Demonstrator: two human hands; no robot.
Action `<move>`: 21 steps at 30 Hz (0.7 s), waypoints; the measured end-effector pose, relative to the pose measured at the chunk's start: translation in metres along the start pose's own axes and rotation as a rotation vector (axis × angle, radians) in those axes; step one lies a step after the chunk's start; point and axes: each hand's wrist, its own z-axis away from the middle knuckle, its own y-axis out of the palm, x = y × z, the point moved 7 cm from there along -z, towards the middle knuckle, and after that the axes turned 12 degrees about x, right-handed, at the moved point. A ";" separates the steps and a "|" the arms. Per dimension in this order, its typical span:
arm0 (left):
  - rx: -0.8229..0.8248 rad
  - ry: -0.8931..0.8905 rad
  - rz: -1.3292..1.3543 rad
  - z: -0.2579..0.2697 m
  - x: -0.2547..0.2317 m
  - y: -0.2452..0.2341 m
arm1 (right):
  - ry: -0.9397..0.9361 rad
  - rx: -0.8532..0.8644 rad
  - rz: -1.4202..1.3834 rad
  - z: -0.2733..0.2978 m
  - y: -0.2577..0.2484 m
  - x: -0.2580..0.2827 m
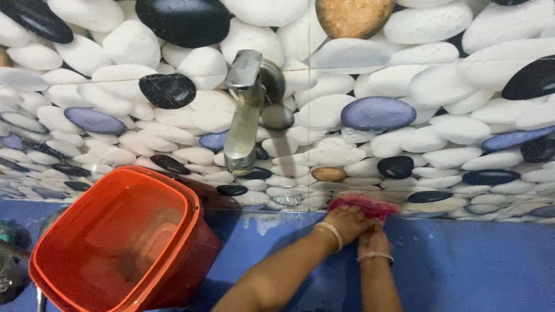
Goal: The person scrubs a pebble-tiled bathroom wall with a pink sponge, repeatedly dipping it into an orange bucket of water. They wipe around the faucet and shower fixtures, then rinse the sponge and continue scrubbing the wall surface.
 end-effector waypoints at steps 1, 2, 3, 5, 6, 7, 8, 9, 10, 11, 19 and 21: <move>0.043 -0.010 0.051 0.004 0.002 -0.001 | -0.020 -0.025 0.001 0.000 0.005 0.004; -0.050 0.017 0.033 0.004 -0.004 -0.016 | -0.049 -0.045 -0.008 0.000 0.016 0.014; -0.145 0.042 0.012 0.004 -0.008 -0.033 | -0.106 -0.054 -0.017 -0.004 0.033 0.034; -0.377 0.095 0.032 0.001 -0.015 -0.071 | -0.260 -0.055 -0.015 -0.004 0.071 0.089; -0.515 0.122 0.074 -0.006 -0.021 -0.089 | -0.338 -0.036 -0.011 0.000 0.090 0.117; -0.496 0.110 0.068 -0.025 -0.029 -0.095 | -0.406 0.016 -0.014 0.004 0.105 0.147; -0.477 0.099 0.062 -0.044 -0.038 -0.098 | -0.430 0.133 -0.050 0.010 0.117 0.172; -0.539 0.103 0.059 -0.058 -0.048 -0.100 | -0.450 0.249 -0.084 0.017 0.123 0.195; -0.601 0.107 0.056 -0.073 -0.058 -0.098 | -0.393 0.177 -0.064 0.015 0.115 0.200; -0.660 0.110 0.052 -0.087 -0.068 -0.092 | -0.333 0.105 -0.048 0.011 0.099 0.207; 0.013 -0.041 0.210 -0.077 -0.030 0.046 | 0.038 -0.074 0.045 -0.037 -0.054 0.136; -0.197 -0.017 0.128 -0.028 -0.017 0.018 | 0.017 -0.089 -0.006 -0.027 -0.028 0.105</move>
